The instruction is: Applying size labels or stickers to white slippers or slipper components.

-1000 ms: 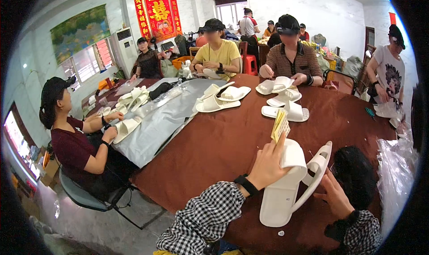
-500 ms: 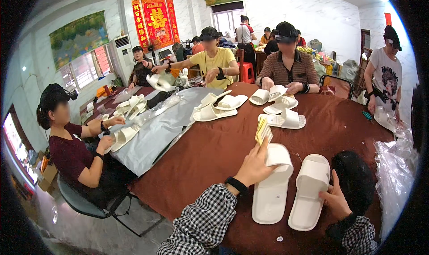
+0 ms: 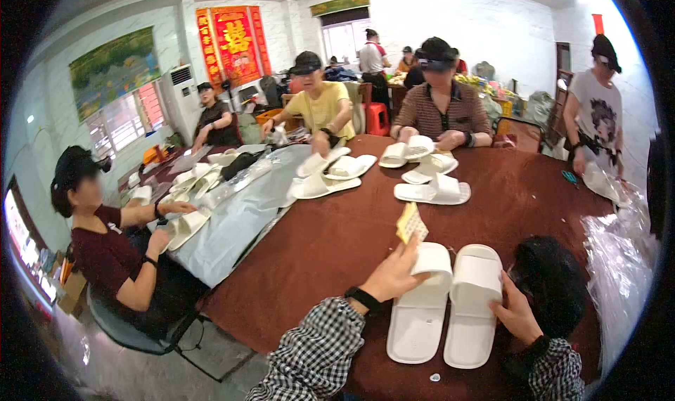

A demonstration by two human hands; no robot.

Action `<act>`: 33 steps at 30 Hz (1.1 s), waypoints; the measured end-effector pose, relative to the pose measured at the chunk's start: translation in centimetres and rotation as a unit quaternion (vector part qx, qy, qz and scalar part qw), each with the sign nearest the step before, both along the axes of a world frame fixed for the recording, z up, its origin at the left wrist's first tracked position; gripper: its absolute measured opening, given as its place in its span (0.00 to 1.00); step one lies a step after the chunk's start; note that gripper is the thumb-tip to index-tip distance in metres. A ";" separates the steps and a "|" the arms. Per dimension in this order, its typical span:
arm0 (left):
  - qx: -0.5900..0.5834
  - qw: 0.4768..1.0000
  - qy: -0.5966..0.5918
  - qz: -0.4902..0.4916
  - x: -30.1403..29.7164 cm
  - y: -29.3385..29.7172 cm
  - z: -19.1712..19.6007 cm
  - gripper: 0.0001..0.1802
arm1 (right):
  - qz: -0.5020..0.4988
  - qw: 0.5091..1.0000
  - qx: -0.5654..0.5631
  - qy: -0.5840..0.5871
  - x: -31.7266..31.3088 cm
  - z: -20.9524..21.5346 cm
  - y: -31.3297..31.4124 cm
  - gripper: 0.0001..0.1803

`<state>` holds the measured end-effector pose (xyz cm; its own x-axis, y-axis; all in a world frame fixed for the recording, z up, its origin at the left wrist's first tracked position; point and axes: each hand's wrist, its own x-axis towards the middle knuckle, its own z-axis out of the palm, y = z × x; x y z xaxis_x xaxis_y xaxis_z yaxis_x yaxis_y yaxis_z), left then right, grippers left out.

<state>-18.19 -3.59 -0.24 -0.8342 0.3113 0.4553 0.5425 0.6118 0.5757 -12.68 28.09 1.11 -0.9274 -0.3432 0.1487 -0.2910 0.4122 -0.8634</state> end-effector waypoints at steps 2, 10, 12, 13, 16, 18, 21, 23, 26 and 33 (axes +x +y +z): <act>0.000 0.995 0.024 -0.094 -1.4 -0.2 -0.4 0.36 | 0.029 0.998 0.037 0.039 0.0 0.6 0.0 0.40; 0.122 0.982 -0.108 -0.091 -1.3 -3.1 -1.0 0.50 | -0.024 0.962 0.239 0.133 4.0 7.4 3.9 0.29; 0.133 0.974 -0.155 -0.096 -1.1 -2.5 0.1 0.53 | -0.089 0.949 0.237 0.189 6.4 9.0 7.4 0.25; 0.140 0.972 -0.168 -0.089 -0.7 -2.1 0.7 0.54 | -0.120 0.953 0.213 0.181 7.8 9.7 9.6 0.23; 0.137 0.963 -0.183 -0.141 -0.5 -2.6 1.5 0.51 | -0.307 0.879 0.273 0.241 12.7 10.8 15.8 0.26; 0.057 0.980 -0.172 -0.078 1.5 -1.8 4.0 0.34 | -0.394 0.783 0.373 0.304 15.5 11.2 19.4 0.30; 0.013 0.976 -0.190 -0.110 0.1 -2.3 3.7 0.41 | -0.405 0.733 0.449 0.311 17.9 12.9 24.1 0.32; -0.033 0.981 -0.173 -0.085 -0.3 -2.4 3.7 0.41 | -0.392 0.738 0.469 0.285 16.7 14.1 26.1 0.32; -0.044 0.984 -0.156 -0.080 -0.6 -2.5 3.0 0.41 | -0.370 0.743 0.490 0.267 13.4 14.9 27.9 0.38; -0.143 0.982 -0.125 -0.022 3.4 0.0 7.6 0.40 | -0.219 0.835 0.461 -0.205 9.6 6.4 25.4 0.65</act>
